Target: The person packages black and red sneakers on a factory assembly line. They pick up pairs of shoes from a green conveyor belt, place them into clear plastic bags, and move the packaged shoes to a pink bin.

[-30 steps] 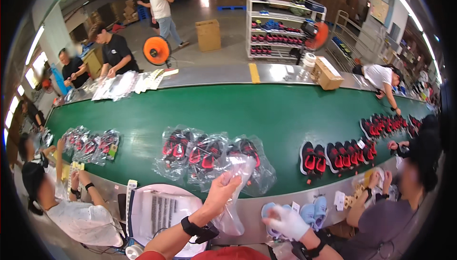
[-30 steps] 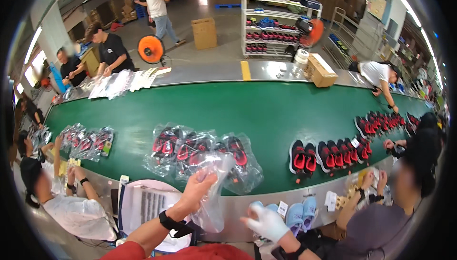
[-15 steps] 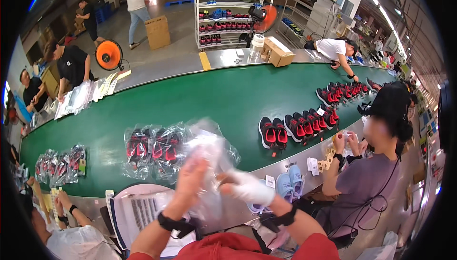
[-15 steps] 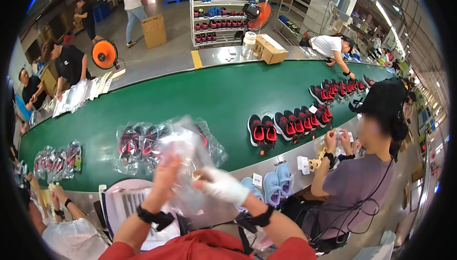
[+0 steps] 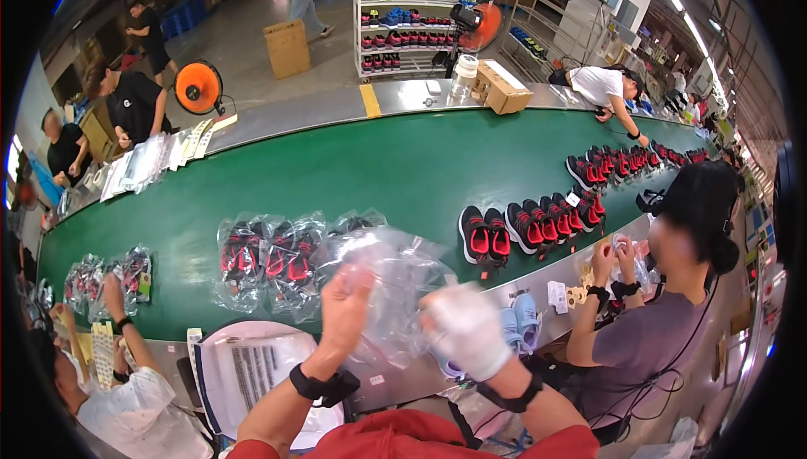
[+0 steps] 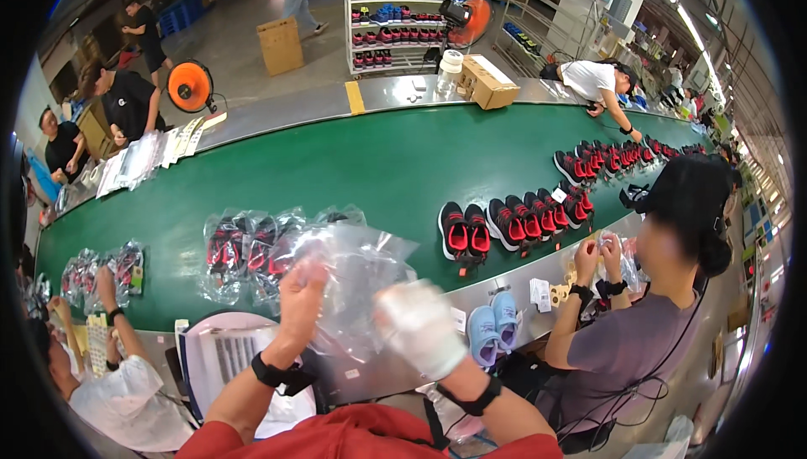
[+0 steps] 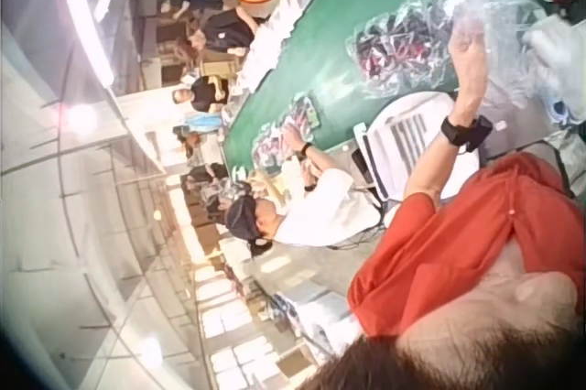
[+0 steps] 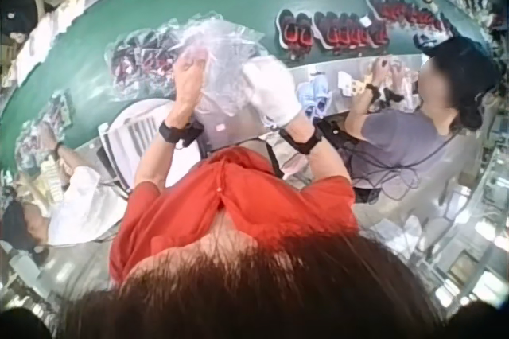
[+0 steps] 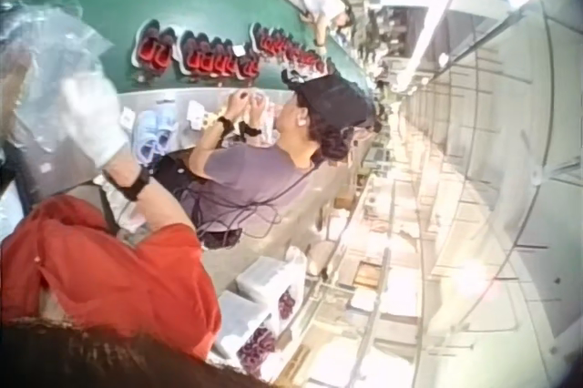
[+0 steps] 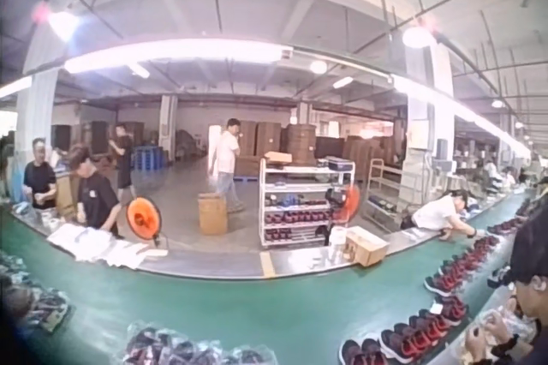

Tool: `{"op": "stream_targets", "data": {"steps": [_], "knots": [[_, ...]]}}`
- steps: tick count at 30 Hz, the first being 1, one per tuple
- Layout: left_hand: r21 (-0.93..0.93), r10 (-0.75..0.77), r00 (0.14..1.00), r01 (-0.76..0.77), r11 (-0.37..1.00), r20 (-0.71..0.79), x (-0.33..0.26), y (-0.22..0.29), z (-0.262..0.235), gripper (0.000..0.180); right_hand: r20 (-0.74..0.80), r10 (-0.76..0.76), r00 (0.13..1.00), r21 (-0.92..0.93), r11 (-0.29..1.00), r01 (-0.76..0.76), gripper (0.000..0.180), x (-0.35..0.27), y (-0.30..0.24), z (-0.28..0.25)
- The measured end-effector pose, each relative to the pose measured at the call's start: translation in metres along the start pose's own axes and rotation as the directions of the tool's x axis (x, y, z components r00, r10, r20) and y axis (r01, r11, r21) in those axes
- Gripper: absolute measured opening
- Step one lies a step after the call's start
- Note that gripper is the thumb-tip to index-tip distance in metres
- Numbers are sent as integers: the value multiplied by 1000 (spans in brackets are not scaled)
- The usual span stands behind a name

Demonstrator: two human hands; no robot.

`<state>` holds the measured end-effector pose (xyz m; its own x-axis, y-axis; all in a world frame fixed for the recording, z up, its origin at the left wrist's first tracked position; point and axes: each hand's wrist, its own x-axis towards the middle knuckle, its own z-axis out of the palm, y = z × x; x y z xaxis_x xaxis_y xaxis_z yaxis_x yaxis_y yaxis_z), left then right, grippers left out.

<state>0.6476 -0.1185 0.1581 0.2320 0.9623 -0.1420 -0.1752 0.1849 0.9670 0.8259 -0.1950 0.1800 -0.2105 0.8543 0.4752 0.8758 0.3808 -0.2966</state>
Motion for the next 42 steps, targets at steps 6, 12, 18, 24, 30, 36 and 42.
{"op": "stream_targets", "data": {"steps": [6, 12, 18, 24, 30, 36, 42], "knots": [[260, 163, 749, -413, 873, 643, -102, -40, 41, 36, 546, -13, 837, 90, 995, -43, 30, -15, 32, 114], [601, -46, 894, -261, 755, 445, -49, -23, 13, 11, 512, -120, 850, 255, 967, -16, 28, -4, 66, 166], [438, 199, 973, -128, 890, -120, 50, -13, -9, 10, 430, 13, 903, 490, 836, -246, 29, 20, 49, 70], [266, 58, 996, -39, 963, -65, 60, -27, 25, 5, 464, 610, 642, 107, 681, -725, 43, -8, 203, 28], [364, -30, 990, 78, 928, -137, 56, -37, 44, 10, 480, 655, 584, -441, 755, -485, 63, -51, 258, 99], [384, -46, 989, 97, 918, -138, 54, -39, 43, 12, 188, 822, 537, -431, 560, -707, 41, -50, 258, 148], [326, -68, 986, 114, 939, -149, 53, -27, 22, 15, 221, 723, 655, -5, 672, -740, 41, -74, 266, 100]]}}
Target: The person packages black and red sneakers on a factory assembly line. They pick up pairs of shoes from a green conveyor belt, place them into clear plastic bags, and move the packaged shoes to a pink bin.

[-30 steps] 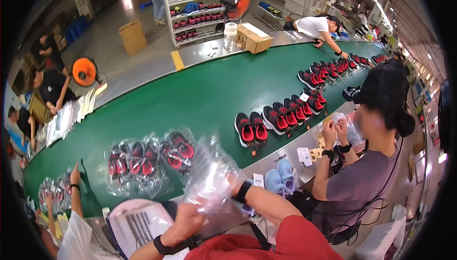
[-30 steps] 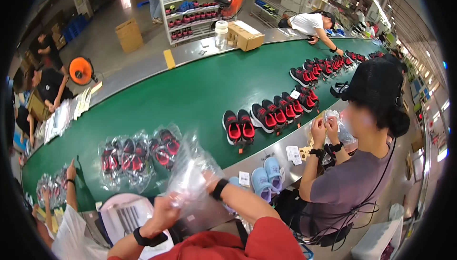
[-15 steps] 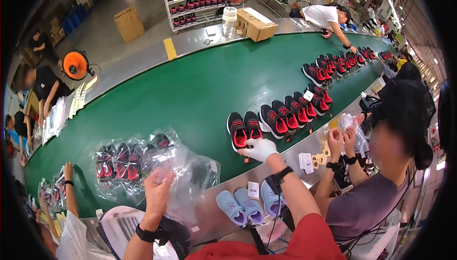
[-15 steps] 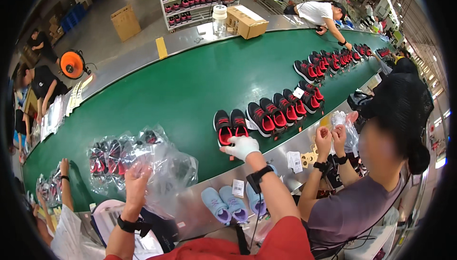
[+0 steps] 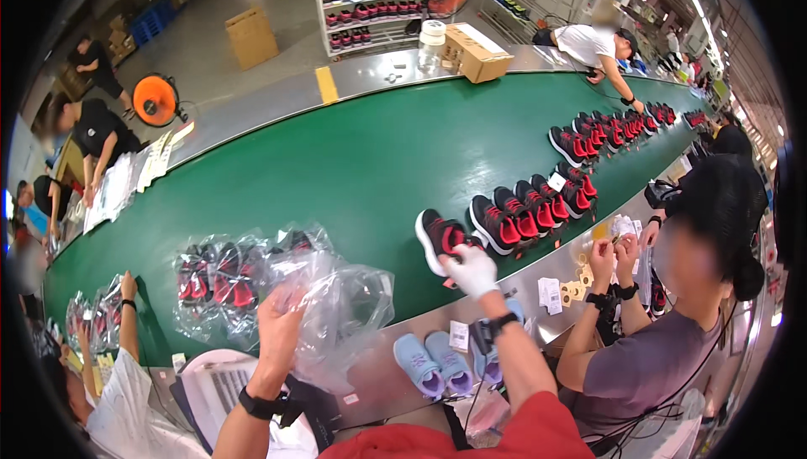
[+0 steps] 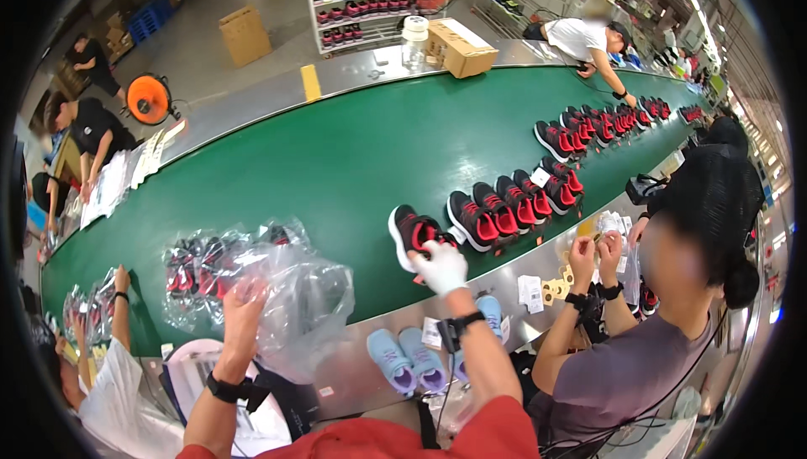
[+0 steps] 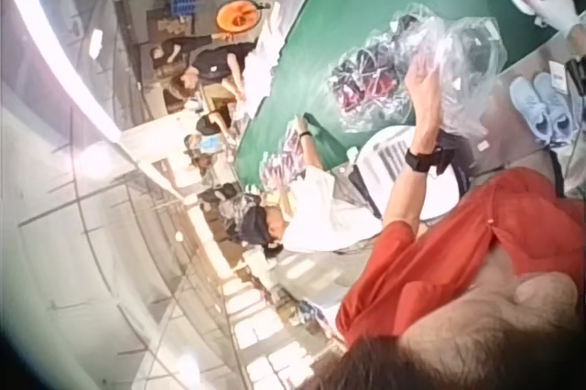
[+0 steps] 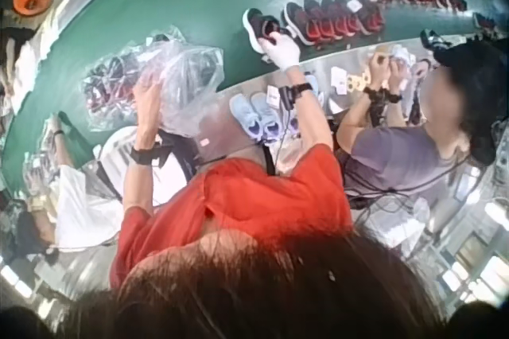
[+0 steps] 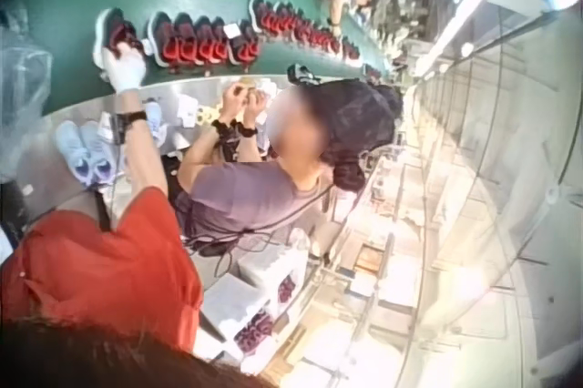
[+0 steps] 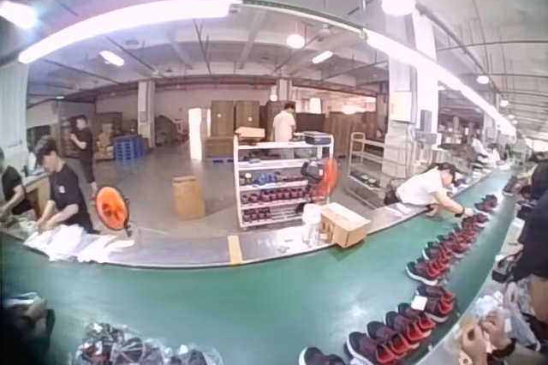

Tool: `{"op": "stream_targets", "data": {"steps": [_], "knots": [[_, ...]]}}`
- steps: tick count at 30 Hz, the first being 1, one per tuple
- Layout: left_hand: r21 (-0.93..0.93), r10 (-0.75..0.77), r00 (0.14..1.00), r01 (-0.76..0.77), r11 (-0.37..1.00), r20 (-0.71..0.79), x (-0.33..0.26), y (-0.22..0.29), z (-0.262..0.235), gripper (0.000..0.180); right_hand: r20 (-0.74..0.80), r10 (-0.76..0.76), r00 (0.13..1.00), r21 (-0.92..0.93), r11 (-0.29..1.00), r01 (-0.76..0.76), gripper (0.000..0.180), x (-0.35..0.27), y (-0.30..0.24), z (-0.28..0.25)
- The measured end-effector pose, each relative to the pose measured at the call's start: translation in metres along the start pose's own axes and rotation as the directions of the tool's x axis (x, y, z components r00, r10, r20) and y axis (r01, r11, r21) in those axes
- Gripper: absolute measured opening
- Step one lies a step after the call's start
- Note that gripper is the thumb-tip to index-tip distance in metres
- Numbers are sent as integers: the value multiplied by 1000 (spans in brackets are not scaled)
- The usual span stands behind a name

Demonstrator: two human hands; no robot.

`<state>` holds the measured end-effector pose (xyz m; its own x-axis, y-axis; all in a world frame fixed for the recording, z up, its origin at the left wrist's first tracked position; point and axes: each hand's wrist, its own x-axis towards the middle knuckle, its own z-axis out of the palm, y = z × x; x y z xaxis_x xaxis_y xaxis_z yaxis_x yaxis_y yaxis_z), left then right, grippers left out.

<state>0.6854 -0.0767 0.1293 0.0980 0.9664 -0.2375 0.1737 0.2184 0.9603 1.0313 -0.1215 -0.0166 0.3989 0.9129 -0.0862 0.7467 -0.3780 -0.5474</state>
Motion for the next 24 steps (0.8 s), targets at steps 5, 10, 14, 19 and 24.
{"op": "stream_targets", "data": {"steps": [5, 10, 14, 19, 24], "knots": [[-218, -21, 1000, 21, 976, 0, 1, -3, 0, 7, 54, -93, 994, 958, 284, -25, 66, -87, -76, -94], [-311, 131, 987, -97, 945, 89, -11, 13, -6, 7, 69, -417, 906, 736, 635, 236, 48, -141, -130, -107], [-7, 441, 889, -444, 896, 125, -43, 2, 14, 20, 340, -482, 807, 35, 864, 502, 38, -165, -183, -74], [240, 425, 695, -645, 726, 580, -67, 41, 57, 22, 261, -578, 773, -76, 786, 613, 31, -186, -186, -12], [222, 527, 694, -685, 694, 491, -20, 52, 53, 13, 481, -787, 387, -186, 340, 922, 32, -189, -253, -63]]}}
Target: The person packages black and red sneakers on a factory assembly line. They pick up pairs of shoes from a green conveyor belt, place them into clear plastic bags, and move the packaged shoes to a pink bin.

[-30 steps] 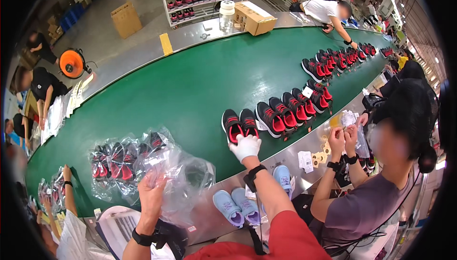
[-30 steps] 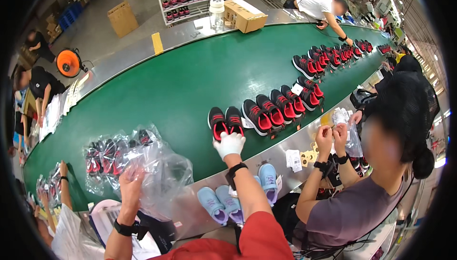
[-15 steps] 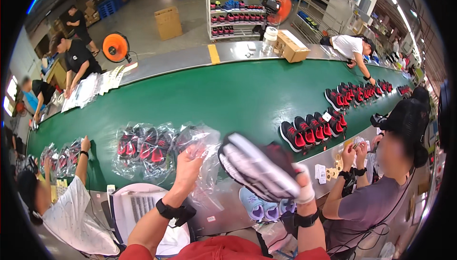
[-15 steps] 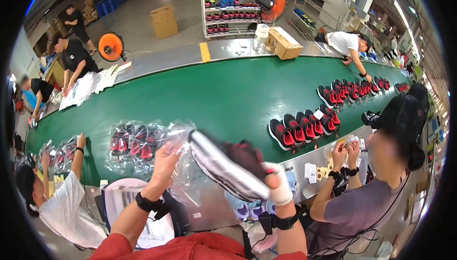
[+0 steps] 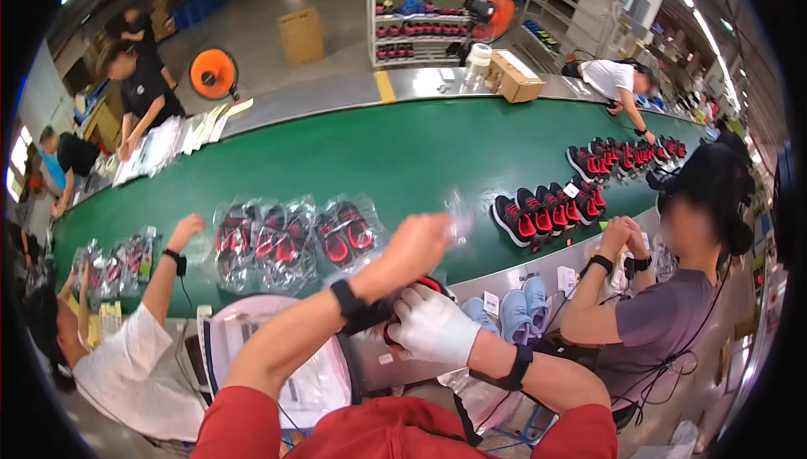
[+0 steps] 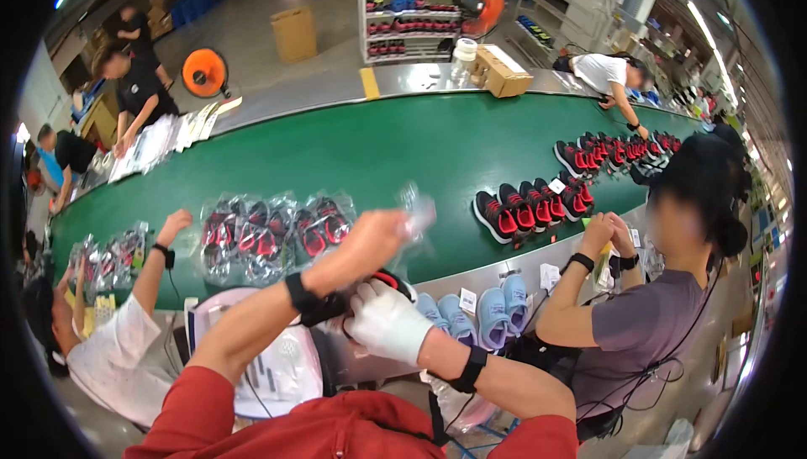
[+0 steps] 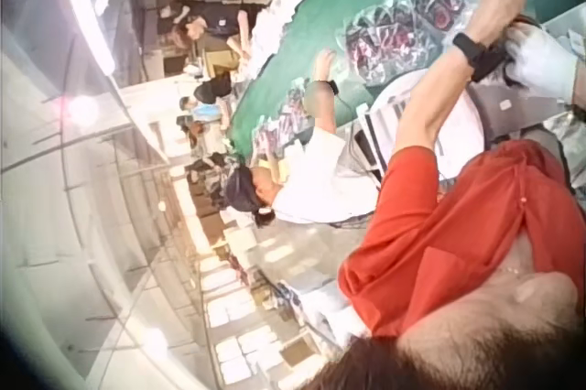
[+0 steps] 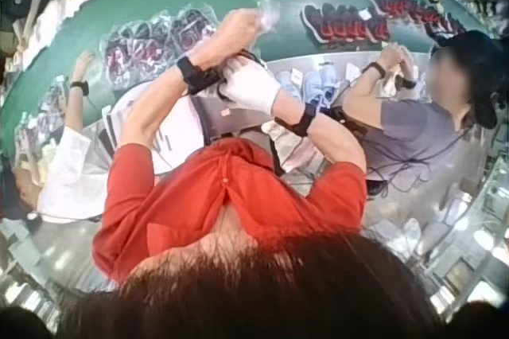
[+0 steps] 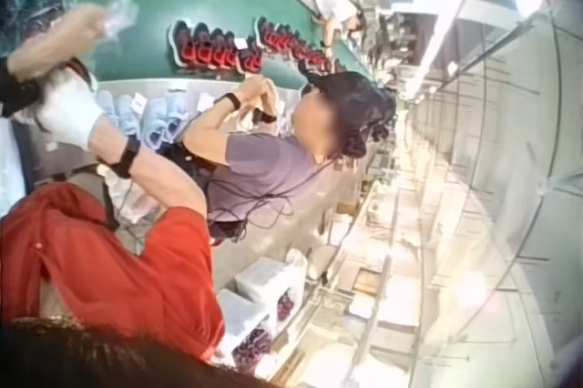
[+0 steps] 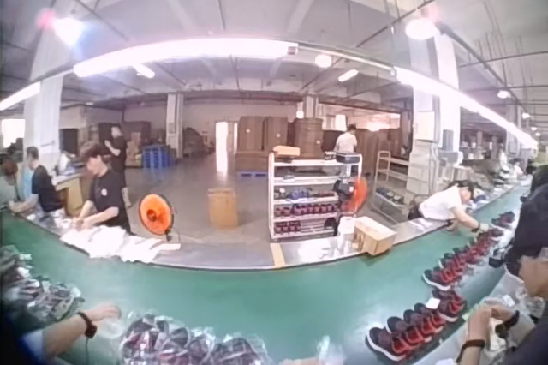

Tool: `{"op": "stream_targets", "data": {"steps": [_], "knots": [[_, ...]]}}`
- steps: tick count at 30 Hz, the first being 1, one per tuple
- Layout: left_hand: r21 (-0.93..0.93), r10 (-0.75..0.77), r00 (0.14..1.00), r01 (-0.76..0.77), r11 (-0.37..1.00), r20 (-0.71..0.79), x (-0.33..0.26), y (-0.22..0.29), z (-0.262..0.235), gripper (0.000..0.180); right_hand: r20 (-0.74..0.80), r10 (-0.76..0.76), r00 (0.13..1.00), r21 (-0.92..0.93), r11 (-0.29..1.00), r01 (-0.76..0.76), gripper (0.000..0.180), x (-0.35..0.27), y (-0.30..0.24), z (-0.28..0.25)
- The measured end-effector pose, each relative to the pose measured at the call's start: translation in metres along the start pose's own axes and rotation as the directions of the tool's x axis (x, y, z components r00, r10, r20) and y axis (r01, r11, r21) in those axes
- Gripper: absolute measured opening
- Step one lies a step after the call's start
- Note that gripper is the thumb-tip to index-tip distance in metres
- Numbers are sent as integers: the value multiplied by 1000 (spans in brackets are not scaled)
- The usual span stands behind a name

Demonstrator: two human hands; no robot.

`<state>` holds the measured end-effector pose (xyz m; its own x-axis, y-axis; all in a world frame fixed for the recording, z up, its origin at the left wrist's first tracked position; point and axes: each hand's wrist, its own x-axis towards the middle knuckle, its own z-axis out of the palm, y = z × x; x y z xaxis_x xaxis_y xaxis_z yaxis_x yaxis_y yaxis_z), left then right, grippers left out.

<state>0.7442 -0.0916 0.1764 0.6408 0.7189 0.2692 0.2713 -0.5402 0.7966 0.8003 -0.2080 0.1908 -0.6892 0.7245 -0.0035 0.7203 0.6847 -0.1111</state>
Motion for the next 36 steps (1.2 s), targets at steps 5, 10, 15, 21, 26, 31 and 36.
{"op": "stream_targets", "data": {"steps": [5, 10, 15, 21, 26, 31, 36], "knots": [[229, -144, 826, 19, 973, 545, -79, 58, -4, 16, -341, 250, 906, 424, 901, -89, 31, -21, 34, 93], [-68, -60, 996, 64, 996, 63, -160, 8, 40, 29, -220, 517, 827, 348, 834, -428, 33, -8, 25, 109], [-149, -155, 981, 171, 974, 115, -83, 30, 12, 28, -346, 526, 777, 435, 823, -364, 34, 4, 41, 86], [-381, -576, 816, 517, 767, -53, -60, 14, -45, 21, -293, 582, 758, 340, 805, -487, 36, 50, 116, 103], [-678, -635, 757, 385, 626, -156, -60, -27, -16, 18, 74, 507, 859, 965, 181, -190, 46, -2, 100, 86], [-760, -751, 660, 497, 419, 17, -57, -23, 13, 14, 266, 500, 824, 963, -183, -200, 35, -28, 71, 82], [-766, -682, 725, 380, 519, -103, -78, -32, -30, 8, -258, 765, 590, 494, 629, -600, 22, -65, 89, 48]]}}
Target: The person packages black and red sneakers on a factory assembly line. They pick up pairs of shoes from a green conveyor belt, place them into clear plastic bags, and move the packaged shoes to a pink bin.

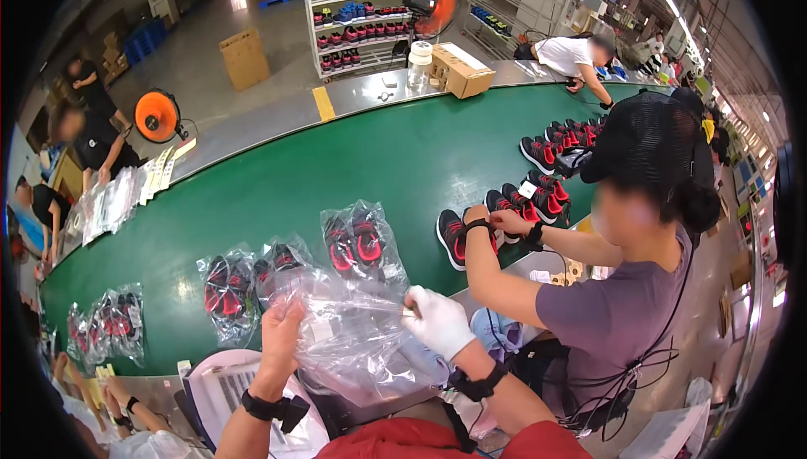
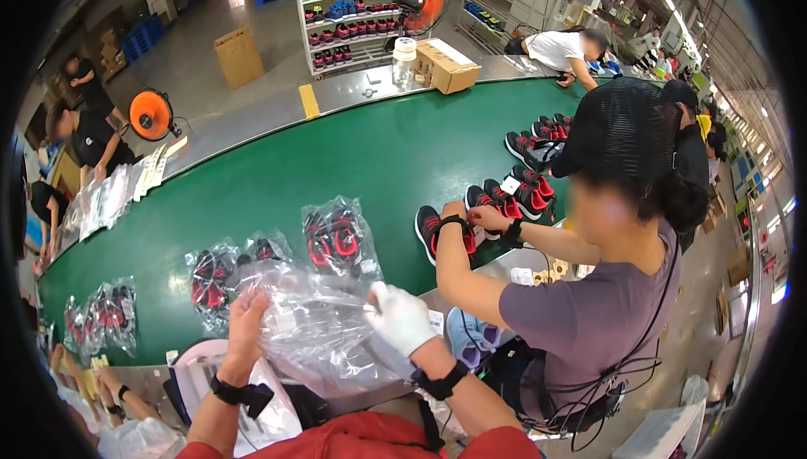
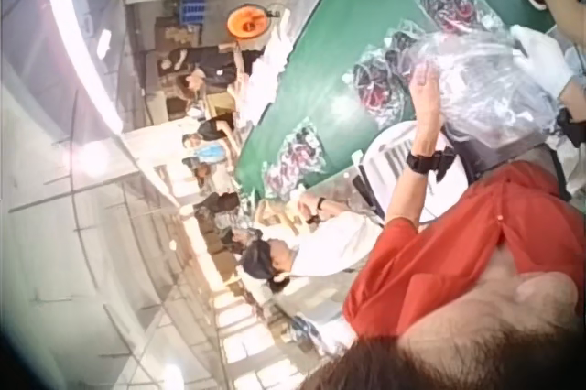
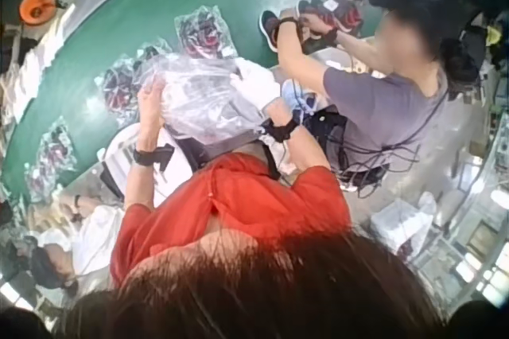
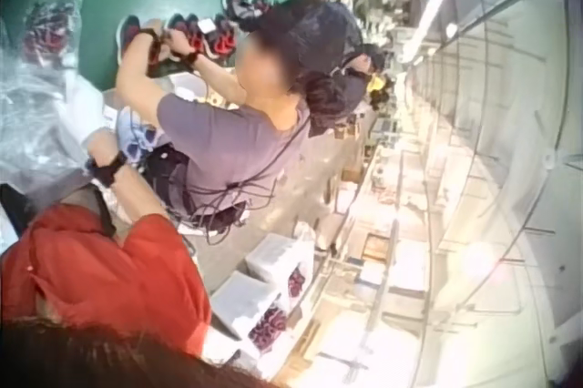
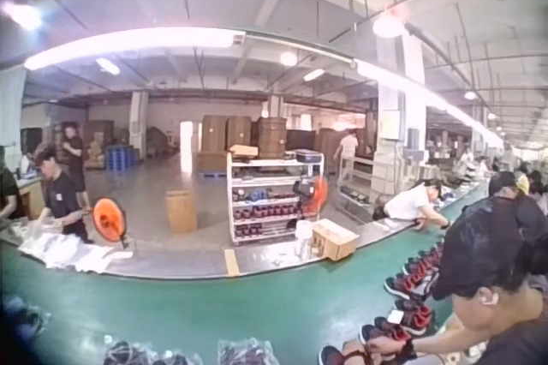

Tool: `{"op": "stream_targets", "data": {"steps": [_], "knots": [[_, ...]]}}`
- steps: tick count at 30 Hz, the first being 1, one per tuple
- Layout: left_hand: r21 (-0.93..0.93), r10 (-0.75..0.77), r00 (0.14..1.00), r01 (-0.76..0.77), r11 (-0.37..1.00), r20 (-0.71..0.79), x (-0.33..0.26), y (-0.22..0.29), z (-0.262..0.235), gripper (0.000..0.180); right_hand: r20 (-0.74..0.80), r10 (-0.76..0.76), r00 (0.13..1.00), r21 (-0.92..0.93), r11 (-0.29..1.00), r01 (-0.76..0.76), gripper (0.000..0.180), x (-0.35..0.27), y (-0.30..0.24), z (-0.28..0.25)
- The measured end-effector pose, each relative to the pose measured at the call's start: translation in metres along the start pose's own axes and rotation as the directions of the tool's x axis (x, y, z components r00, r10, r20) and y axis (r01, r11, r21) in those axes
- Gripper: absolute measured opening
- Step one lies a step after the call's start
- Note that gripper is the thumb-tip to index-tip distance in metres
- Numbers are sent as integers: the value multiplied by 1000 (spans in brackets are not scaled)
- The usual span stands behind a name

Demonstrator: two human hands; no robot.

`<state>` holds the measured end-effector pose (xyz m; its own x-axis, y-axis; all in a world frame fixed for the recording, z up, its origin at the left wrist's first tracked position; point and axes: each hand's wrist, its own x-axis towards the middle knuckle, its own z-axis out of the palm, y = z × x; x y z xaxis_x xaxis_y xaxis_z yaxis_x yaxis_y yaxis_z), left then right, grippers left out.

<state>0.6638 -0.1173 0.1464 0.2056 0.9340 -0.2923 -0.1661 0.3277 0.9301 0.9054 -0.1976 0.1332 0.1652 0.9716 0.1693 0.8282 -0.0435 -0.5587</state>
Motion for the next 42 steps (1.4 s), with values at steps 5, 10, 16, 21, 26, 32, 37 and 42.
{"op": "stream_targets", "data": {"steps": [5, 10, 16, 21, 26, 32, 37, 42], "knots": [[115, 231, 972, -226, 967, -33, -15, -7, 14, 9, -291, -405, 867, 14, 904, 427, 28, -4, -76, -19], [360, 348, 791, -558, 747, 504, -90, -53, 34, 19, 465, -180, 867, 176, 978, 109, 29, -8, -40, 62], [385, 220, 851, -427, 818, 477, -97, -19, 8, 20, 554, -432, 712, 156, 894, 421, 30, 24, -61, 68], [444, 202, 748, -563, 696, 632, -117, -25, 12, 20, 407, -436, 803, 155, 899, 410, 25, -2, -58, 92], [501, 402, 780, -619, 605, 479, -102, -10, 1, 15, 190, -507, 841, 115, 862, 494, 21, -23, -60, 113], [424, 170, 807, -462, 779, 566, -105, -7, 24, 11, 150, -506, 849, 213, 856, 472, 21, -16, -49, 112], [514, -338, 763, 9, 858, 550, -112, -13, 39, 21, 358, -356, 863, 404, 892, 200, 22, -3, -1, 103], [432, 80, 991, -120, 894, 111, -56, -22, 24, 5, 255, -241, 936, 293, 942, 163, 23, -7, -12, 104]]}}
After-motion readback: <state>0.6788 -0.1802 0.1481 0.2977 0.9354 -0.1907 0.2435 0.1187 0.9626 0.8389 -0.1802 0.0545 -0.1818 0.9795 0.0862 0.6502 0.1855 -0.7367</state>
